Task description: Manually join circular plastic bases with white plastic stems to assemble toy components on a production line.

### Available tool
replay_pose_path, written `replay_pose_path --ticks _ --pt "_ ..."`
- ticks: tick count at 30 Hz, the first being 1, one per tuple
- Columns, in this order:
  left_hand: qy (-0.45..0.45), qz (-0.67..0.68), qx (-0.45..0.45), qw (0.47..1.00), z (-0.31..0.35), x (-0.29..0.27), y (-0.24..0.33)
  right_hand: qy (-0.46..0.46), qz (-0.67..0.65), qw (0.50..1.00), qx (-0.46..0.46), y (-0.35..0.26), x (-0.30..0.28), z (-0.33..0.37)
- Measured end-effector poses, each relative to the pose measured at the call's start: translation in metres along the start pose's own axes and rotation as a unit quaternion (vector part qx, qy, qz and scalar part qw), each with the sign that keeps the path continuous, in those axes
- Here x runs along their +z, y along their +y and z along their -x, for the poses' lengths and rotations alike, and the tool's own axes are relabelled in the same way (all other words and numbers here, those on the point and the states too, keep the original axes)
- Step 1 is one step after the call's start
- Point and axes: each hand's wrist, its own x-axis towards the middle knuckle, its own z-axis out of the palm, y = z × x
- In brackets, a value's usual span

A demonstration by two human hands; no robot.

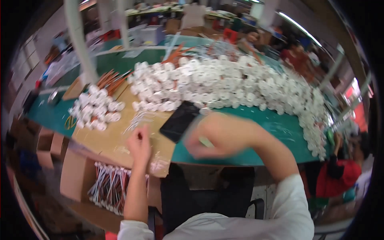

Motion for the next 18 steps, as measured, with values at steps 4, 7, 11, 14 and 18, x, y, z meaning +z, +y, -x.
replay_pose_path --ticks 4,7,11,14,18 --pt "0.008 -0.093 0.120 0.988 0.000 0.022 0.017 0.267 0.298 0.910 0.109 0.094 -0.045 -0.102" --pt "-0.048 -0.158 0.119 0.979 -0.003 0.033 0.023 0.183 0.273 0.903 0.278 0.157 -0.057 -0.152" --pt "-0.050 -0.121 0.086 0.988 0.001 0.029 0.028 0.116 0.255 0.910 0.304 0.200 -0.053 -0.180" --pt "-0.044 -0.117 0.095 0.988 0.000 0.028 0.031 0.138 0.254 0.910 0.296 0.212 -0.065 -0.179" --pt "-0.043 -0.124 0.087 0.988 0.001 0.025 0.027 0.113 0.265 0.912 0.293 0.210 -0.069 -0.163"
